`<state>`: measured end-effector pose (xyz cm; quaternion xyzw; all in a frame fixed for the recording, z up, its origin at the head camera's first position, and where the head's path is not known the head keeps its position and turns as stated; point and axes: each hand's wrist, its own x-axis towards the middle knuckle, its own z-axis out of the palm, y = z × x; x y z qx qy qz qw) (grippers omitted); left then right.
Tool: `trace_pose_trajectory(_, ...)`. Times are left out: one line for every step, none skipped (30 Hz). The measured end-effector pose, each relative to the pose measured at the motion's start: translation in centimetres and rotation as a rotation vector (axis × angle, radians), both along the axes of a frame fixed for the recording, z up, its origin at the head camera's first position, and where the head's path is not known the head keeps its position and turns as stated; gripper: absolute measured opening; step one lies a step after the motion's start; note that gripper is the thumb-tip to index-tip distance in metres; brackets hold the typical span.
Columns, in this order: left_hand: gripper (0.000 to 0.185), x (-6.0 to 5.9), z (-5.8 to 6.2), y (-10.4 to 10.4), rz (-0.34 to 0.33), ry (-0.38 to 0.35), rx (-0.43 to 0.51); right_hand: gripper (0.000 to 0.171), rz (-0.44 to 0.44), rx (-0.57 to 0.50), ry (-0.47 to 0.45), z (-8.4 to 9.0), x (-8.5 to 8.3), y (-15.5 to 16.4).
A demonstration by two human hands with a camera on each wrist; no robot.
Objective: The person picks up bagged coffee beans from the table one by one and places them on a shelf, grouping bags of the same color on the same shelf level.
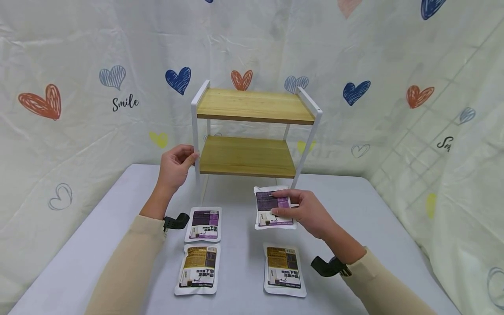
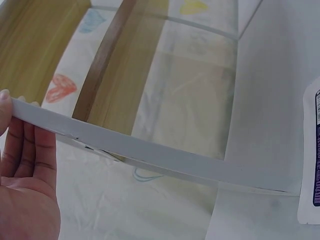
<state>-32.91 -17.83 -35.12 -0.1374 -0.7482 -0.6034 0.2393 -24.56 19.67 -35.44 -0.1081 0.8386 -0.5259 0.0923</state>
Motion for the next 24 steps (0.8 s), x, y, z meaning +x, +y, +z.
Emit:
trace_pose_trajectory(0.026,0.0,0.0,0.0,0.001,-0.001,-0.001,0.052,0.002,-0.004,-0.001,0.3,0.1,-0.1)
trace_pose_trajectory(0.026,0.0,0.0,0.0,0.002,-0.001,-0.001,0.052,0.005,-0.009,-0.002,0.6,0.2,-0.2)
trace_pose_trajectory(0.026,0.0,0.0,0.0,0.002,-0.001,-0.001,0.051,0.007,-0.015,-0.005,0.9,0.3,-0.3)
trace_pose_trajectory(0.026,0.0,0.0,0.0,0.003,-0.002,-0.001,0.051,0.010,-0.023,-0.009,1.2,0.4,-0.3)
trace_pose_trajectory(0.026,0.0,0.0,0.0,0.004,-0.002,0.000,0.051,0.012,-0.030,-0.014,1.4,0.5,-0.4)
trace_pose_trajectory(0.026,0.0,0.0,0.0,0.004,-0.002,0.000,0.051,0.013,-0.037,-0.018,1.6,0.5,-0.4)
trace_pose_trajectory(0.026,0.0,0.0,0.1,0.003,-0.002,0.002,0.051,0.014,-0.047,-0.025,1.8,0.6,-0.4)
trace_pose_trajectory(0.026,0.0,0.0,0.1,0.002,-0.002,0.004,0.052,0.016,-0.055,-0.030,2.0,0.6,-0.5)
trace_pose_trajectory(0.026,0.0,-0.1,0.1,0.001,-0.002,0.006,0.052,0.018,-0.063,-0.035,2.2,0.7,-0.5)
trace_pose_trajectory(0.026,0.0,-0.1,0.1,0.001,-0.002,0.007,0.052,0.021,-0.070,-0.040,2.4,0.7,-0.5)
trace_pose_trajectory(0.027,0.0,-0.1,0.1,0.001,-0.002,0.006,0.052,0.023,-0.075,-0.043,2.5,0.8,-0.5)
trace_pose_trajectory(0.027,0.0,-0.1,0.1,0.000,-0.002,0.007,0.052,0.026,-0.081,-0.045,2.7,0.8,-0.5)
trace_pose_trajectory(0.027,-0.1,-0.1,0.1,-0.001,-0.001,0.008,0.052,0.030,-0.086,-0.047,2.8,0.8,-0.5)
trace_pose_trajectory(0.026,0.0,-0.1,0.1,-0.001,0.001,0.008,0.052,0.033,-0.090,-0.050,3.0,0.8,-0.5)
trace_pose_trajectory(0.026,0.0,-0.1,0.0,0.000,0.002,0.009,0.052,0.035,-0.097,-0.053,3.2,0.9,-0.5)
trace_pose_trajectory(0.026,-0.1,-0.1,0.1,-0.001,0.004,0.008,0.052,0.037,-0.103,-0.057,3.3,0.9,-0.5)
trace_pose_trajectory(0.026,-0.1,-0.2,0.0,-0.003,0.007,0.008,0.052,0.039,-0.109,-0.059,3.5,0.9,-0.5)
trace_pose_trajectory(0.025,-0.1,-0.2,0.0,-0.004,0.009,0.009,0.053,0.040,-0.115,-0.064,3.7,0.9,-0.5)
trace_pose_trajectory(0.025,-0.1,-0.2,0.0,-0.005,0.012,0.010,0.053,0.041,-0.125,-0.069,3.9,1.0,-0.5)
trace_pose_trajectory(0.025,-0.2,-0.3,0.0,-0.006,0.014,0.010,0.053,0.041,-0.137,-0.076,4.0,1.0,-0.5)
trace_pose_trajectory(0.024,-0.2,-0.3,0.0,-0.008,0.015,0.011,0.054,0.041,-0.148,-0.081,4.2,1.0,-0.5)
trace_pose_trajectory(0.024,-0.3,-0.3,0.0,-0.008,0.016,0.010,0.054,0.043,-0.161,-0.088,4.4,1.1,-0.4)
trace_pose_trajectory(0.024,-0.3,-0.3,0.0,-0.008,0.017,0.011,0.055,0.046,-0.175,-0.095,4.6,1.1,-0.4)
trace_pose_trajectory(0.024,-0.3,-0.3,0.1,-0.008,0.017,0.013,0.056,0.051,-0.193,-0.104,4.8,1.2,-0.4)
